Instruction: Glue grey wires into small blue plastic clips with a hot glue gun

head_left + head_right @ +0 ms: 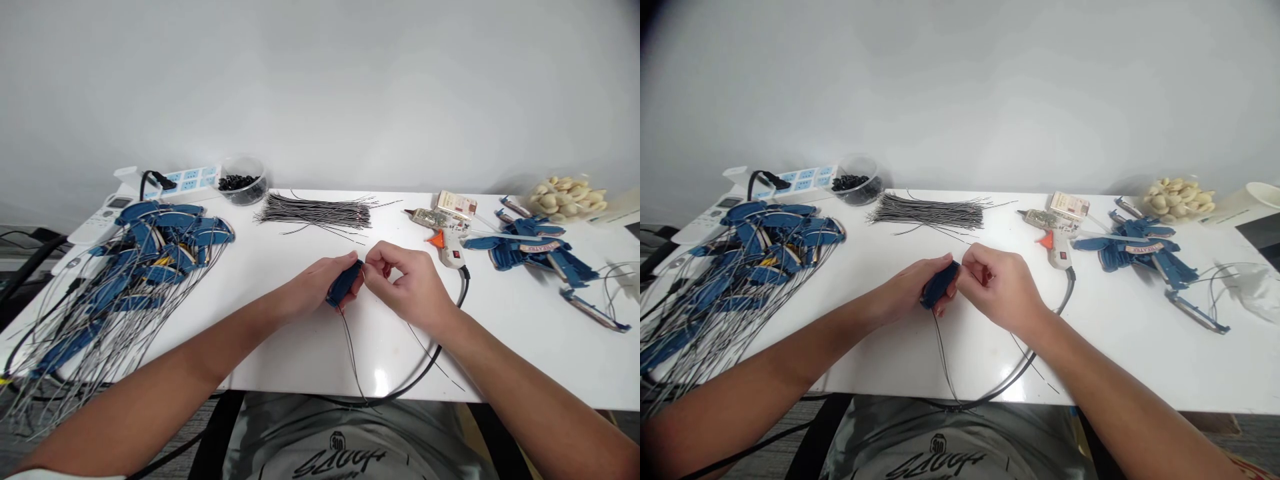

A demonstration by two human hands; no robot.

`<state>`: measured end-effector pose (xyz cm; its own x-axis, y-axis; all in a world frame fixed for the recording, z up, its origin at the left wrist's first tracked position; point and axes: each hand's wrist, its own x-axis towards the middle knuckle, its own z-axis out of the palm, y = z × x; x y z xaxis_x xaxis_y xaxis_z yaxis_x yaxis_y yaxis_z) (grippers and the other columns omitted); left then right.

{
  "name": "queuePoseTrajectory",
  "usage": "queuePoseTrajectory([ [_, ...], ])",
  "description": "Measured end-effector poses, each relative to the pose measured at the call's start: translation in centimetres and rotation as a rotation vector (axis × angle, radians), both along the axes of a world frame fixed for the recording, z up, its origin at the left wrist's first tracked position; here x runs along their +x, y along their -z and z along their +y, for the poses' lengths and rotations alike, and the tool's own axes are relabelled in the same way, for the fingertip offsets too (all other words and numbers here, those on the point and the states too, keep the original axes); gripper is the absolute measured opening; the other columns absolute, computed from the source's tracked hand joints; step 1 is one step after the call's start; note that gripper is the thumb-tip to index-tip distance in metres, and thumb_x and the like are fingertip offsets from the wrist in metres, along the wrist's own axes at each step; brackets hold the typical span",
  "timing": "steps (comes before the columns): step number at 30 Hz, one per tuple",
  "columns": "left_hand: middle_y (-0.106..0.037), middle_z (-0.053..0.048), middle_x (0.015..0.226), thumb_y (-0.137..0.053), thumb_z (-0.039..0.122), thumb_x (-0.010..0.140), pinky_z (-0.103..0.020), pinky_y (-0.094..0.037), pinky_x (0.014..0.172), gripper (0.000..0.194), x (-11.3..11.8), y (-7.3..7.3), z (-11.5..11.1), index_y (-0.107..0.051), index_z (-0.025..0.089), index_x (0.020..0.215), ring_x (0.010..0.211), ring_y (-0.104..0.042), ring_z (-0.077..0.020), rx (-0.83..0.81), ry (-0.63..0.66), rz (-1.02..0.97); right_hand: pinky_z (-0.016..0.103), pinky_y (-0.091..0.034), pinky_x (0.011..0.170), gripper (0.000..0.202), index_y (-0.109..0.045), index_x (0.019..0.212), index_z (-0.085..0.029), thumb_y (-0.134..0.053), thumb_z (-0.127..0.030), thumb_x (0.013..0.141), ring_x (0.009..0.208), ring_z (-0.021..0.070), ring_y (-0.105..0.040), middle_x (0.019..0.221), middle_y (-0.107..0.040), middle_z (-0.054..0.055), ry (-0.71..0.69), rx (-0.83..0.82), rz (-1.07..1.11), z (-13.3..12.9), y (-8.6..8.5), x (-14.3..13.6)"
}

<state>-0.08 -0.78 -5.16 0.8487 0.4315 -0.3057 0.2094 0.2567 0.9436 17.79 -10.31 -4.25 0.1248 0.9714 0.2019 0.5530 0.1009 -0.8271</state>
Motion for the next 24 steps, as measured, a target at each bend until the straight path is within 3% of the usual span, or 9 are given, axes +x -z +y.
queuePoseTrajectory([
  [9,-0.057,-0.002,0.065,-0.038,0.057,0.106,-0.029,-0.049,0.065,0.055,-0.05,-0.09,0.10,-0.063,0.016,0.078,0.060,-0.055,-0.0155,-0.104,-0.006,-0.042,0.025,-0.038,0.054,0.007,-0.059,0.081,-0.021,-0.063,-0.017,0.084,0.063,0.0118,-0.050,0.068,-0.054,-0.003,0.033,-0.004,0.017,0.01,0.10,-0.17],
  [13,-0.059,-0.003,0.068,-0.039,0.054,0.105,-0.028,-0.049,0.065,0.052,-0.13,-0.08,0.23,-0.063,0.016,0.080,0.062,-0.056,-0.0150,-0.074,0.003,-0.032,0.026,-0.040,0.058,0.007,-0.060,0.080,-0.021,-0.063,-0.016,0.084,0.064,0.0120,-0.051,0.069,-0.055,-0.004,0.036,-0.006,0.008,0.08,0.19,-0.11],
  [24,-0.057,-0.002,0.071,-0.039,0.063,0.105,-0.028,-0.053,0.064,0.057,-0.04,0.22,-0.02,-0.061,0.016,0.082,0.063,-0.054,-0.0148,-0.007,-0.010,-0.005,0.026,-0.039,0.056,0.006,-0.060,0.081,-0.021,-0.062,-0.018,0.086,0.063,0.0118,-0.051,0.067,-0.055,-0.004,0.028,-0.019,-0.016,0.08,0.04,-0.15],
])
